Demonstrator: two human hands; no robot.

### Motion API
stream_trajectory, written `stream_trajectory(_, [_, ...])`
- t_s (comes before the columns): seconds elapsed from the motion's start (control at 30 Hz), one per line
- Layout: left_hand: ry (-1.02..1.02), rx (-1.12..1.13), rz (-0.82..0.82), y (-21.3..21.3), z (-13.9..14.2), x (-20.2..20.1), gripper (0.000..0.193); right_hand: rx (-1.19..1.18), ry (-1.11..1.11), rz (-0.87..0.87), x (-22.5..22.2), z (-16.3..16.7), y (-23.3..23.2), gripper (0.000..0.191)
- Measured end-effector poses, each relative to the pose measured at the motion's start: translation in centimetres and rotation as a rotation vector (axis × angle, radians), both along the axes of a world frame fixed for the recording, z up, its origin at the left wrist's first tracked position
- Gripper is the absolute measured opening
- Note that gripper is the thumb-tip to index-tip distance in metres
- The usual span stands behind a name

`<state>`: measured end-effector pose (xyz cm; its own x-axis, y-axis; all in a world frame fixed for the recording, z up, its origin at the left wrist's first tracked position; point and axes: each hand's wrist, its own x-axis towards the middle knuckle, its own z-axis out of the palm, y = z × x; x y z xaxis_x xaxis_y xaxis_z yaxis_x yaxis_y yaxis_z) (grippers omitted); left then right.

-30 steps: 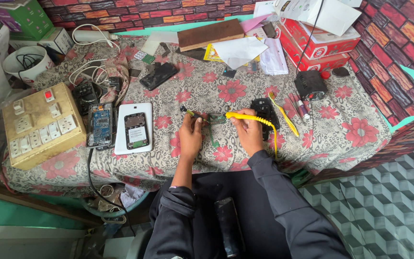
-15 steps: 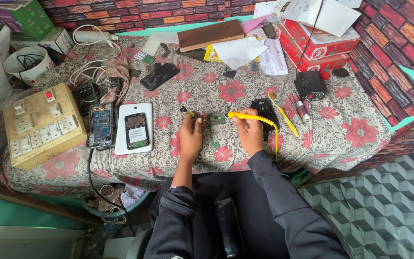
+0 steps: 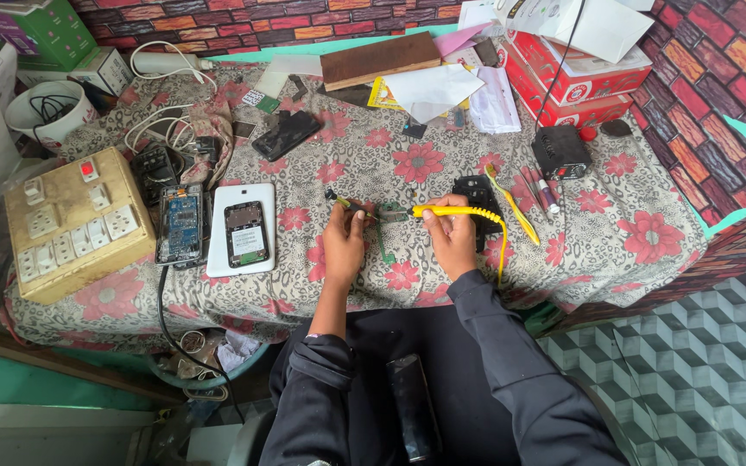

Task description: The person solders components on a phone motherboard with a soldering iron, holding the board steady with the other hand. They then set the iron down, brush the motherboard and phone housing with a toothbrush, and place the motherboard into the housing on the workbench.

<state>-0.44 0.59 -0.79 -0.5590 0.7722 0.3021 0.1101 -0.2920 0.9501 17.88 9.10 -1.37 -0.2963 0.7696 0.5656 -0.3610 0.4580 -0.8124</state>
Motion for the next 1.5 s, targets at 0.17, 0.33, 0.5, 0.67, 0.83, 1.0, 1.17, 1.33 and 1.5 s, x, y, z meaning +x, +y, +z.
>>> stream_trajectory(0.17, [-0.005,-0.001,-0.002,-0.04,0.11,0.04,0.013,-0.014,-0.003,0.003,0.18,-0.01,-0.03,0.023])
stream_trajectory(0.33, [0.015,-0.036,0.021,-0.16,0.09,0.04,0.012,-0.039,0.040,-0.068,0.15,0.15,0.02,0.022])
stream_trajectory(0.5, [0.012,-0.027,0.013,-0.08,-0.08,-0.03,0.013,-0.046,0.014,-0.145,0.02,0.18,0.10,0.023])
stream_trajectory(0.67, [0.006,0.000,0.006,0.09,-0.34,-0.09,0.014,-0.001,-0.034,-0.141,0.04,0.12,0.15,0.022])
stream_trajectory(0.83, [0.011,-0.011,0.008,0.20,-0.61,-0.16,0.013,-0.008,-0.014,-0.152,0.06,0.10,0.09,0.022])
stream_trajectory(1.0, [0.004,-0.004,0.002,0.18,-0.75,-0.24,0.013,-0.015,-0.006,-0.196,0.09,0.03,0.01,0.023])
stream_trajectory(1.17, [0.007,0.010,-0.001,0.12,-0.60,-0.20,0.012,-0.020,0.045,-0.197,0.13,-0.20,0.02,0.024])
stream_trajectory(1.33, [0.025,-0.020,0.012,-0.15,-0.10,-0.10,0.014,0.005,0.024,-0.222,0.47,-0.30,-0.05,0.023])
stream_trajectory(1.5, [0.003,-0.004,0.005,-0.18,0.01,-0.10,0.015,0.025,0.053,-0.274,0.39,-0.27,0.00,0.024])
